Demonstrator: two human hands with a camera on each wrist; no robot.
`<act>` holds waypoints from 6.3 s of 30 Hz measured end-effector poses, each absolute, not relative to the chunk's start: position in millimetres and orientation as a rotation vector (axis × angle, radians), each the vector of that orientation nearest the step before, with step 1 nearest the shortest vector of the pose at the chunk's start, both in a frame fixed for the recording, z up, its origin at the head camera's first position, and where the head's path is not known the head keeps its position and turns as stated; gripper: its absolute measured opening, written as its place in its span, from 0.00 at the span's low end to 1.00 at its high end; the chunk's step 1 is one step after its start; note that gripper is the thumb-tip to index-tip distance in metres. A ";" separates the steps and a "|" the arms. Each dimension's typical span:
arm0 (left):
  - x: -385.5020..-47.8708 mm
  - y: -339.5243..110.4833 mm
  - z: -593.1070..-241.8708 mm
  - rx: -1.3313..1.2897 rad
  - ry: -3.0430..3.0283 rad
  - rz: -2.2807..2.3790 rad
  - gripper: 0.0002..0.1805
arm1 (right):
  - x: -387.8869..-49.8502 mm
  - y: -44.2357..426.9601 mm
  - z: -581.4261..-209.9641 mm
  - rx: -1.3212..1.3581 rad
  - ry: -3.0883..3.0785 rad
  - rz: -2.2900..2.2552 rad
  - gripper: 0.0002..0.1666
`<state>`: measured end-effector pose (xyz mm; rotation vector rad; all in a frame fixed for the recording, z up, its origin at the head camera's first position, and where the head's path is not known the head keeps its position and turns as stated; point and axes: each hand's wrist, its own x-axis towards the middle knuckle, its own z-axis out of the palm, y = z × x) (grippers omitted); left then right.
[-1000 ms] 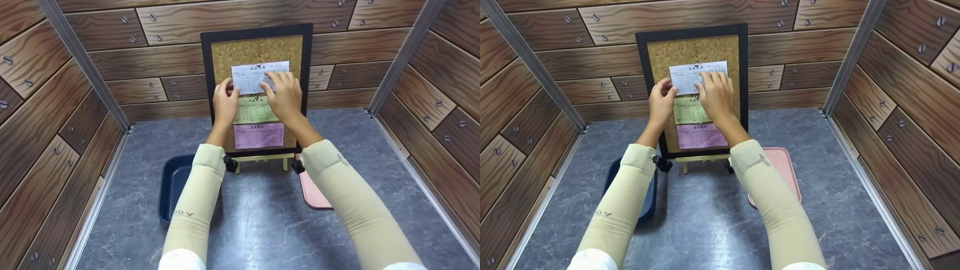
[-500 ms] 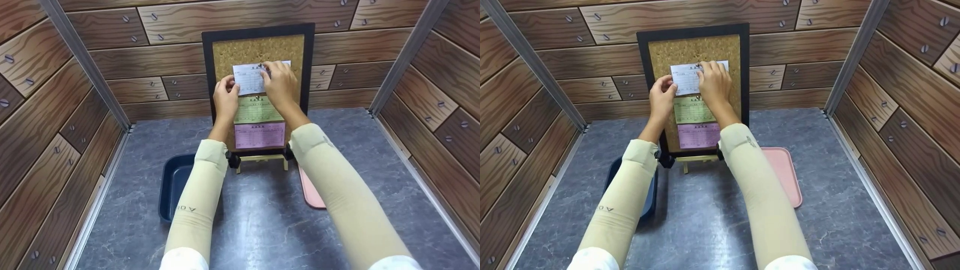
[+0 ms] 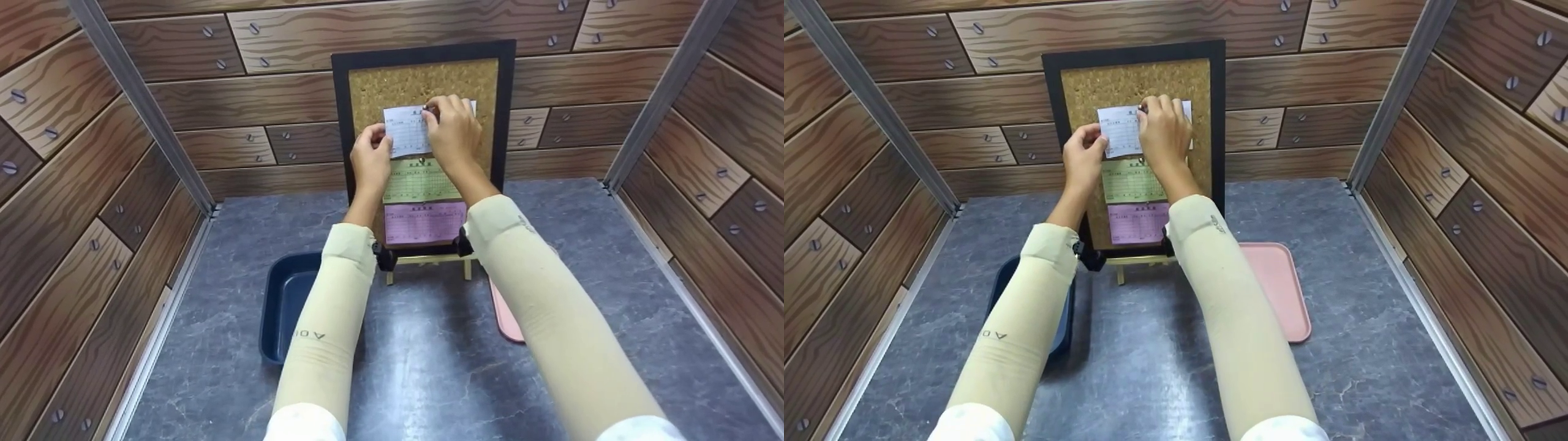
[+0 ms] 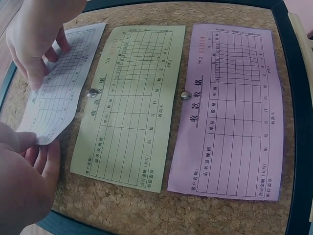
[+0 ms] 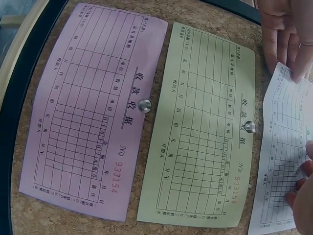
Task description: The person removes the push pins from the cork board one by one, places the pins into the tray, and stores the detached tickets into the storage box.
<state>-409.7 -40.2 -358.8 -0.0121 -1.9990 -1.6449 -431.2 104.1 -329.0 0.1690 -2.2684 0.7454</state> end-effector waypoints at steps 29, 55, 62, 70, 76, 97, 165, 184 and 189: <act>-408.5 -45.1 -360.6 -0.044 -1.891 -1.767 0.09 | -433.0 101.8 -331.9 0.163 -2.268 0.832 0.10; -383.0 -63.3 -364.3 -0.104 -1.719 -1.979 0.09 | -386.9 139.1 -334.6 0.574 -1.899 1.095 0.09; -368.3 -69.7 -369.0 -0.064 -1.700 -2.044 0.08 | -369.4 158.2 -350.5 0.593 -1.863 1.161 0.08; -351.3 -78.8 -381.5 -0.048 -1.641 -2.141 0.08 | -352.5 183.9 -375.3 0.493 -1.871 1.172 0.07; -338.2 -90.0 -390.9 -0.009 -1.595 -2.183 0.08 | -339.6 200.5 -394.9 0.425 -1.890 1.212 0.07; -275.7 -119.2 -425.1 0.088 -1.495 -2.218 0.09 | -277.3 233.6 -440.1 0.202 -1.977 1.310 0.09; -183.6 -200.3 -559.0 0.796 -1.461 -2.050 0.17 | -235.8 315.5 -586.0 -0.163 -2.555 0.966 0.09; -193.0 -180.7 -561.9 0.702 -1.463 -2.142 0.17 | -237.1 322.0 -593.7 -0.108 -2.744 0.973 0.13; -188.5 -176.8 -559.9 0.671 -1.478 -2.171 0.16 | -235.5 318.6 -591.8 -0.116 -2.735 0.964 0.13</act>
